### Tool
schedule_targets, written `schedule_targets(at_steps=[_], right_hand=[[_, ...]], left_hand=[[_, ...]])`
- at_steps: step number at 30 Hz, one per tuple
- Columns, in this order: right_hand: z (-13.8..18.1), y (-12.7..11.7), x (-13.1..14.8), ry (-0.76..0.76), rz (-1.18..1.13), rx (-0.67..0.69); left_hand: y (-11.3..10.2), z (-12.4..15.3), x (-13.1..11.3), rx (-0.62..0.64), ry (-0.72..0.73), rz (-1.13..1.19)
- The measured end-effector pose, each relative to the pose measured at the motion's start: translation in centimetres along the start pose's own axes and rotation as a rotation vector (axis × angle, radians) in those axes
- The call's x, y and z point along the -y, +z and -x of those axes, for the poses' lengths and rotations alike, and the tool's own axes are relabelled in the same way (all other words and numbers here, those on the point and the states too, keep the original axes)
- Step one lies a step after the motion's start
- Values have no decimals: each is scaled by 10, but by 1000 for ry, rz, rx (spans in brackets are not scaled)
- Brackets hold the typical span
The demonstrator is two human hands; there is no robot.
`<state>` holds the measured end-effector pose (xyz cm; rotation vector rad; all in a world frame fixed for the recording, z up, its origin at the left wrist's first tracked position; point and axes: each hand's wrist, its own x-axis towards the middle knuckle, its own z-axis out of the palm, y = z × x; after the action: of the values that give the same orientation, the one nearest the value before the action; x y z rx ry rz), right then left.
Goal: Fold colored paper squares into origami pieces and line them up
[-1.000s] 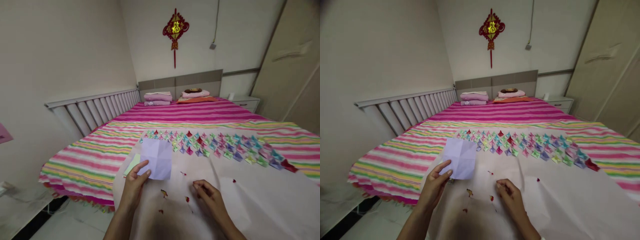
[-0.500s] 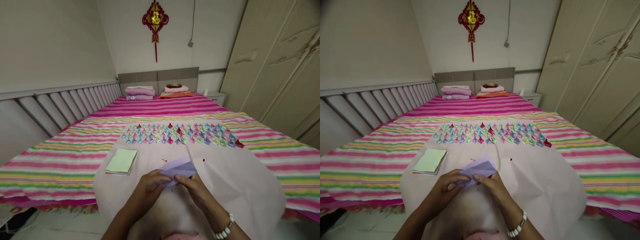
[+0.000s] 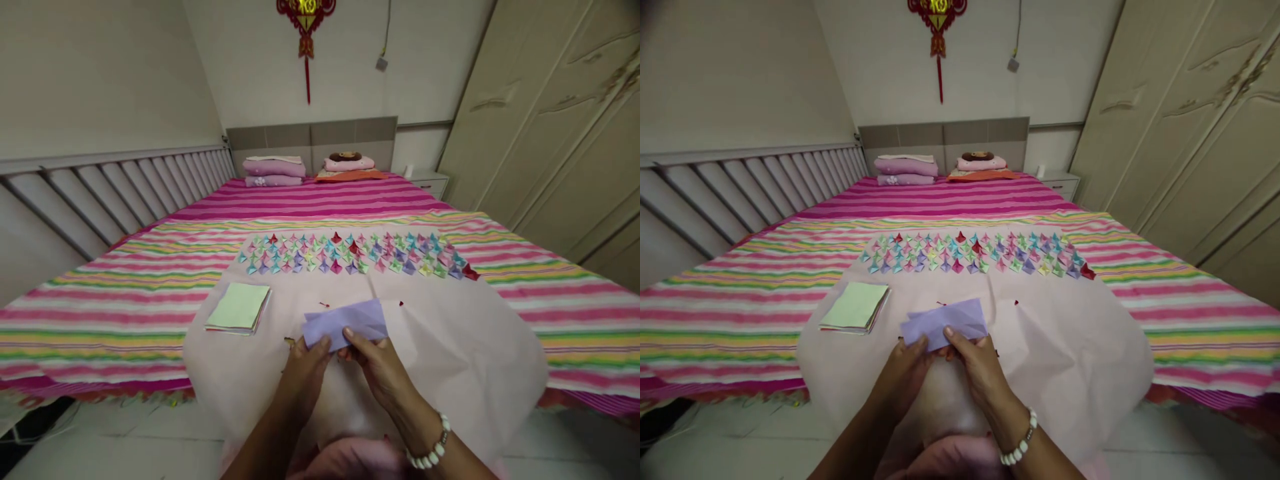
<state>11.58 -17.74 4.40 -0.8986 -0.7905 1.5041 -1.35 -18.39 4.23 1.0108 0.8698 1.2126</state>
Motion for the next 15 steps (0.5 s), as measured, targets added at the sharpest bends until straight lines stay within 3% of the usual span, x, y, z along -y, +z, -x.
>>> schedule_targets(at_steps=[5, 8, 11, 15], right_hand=[[-2, -12, 3, -65, 54, -78], [-2, -21, 16, -99, 115, -72], [2, -21, 25, -45, 130, -15], [8, -10, 24, 9, 25, 0]], left_hand=[[-5, 0, -7, -113, -86, -7], [-18, 0, -20, -91, -131, -77], [-26, -2, -29, -143, -100, -85], [-16, -4, -25, -138, 13, 139]])
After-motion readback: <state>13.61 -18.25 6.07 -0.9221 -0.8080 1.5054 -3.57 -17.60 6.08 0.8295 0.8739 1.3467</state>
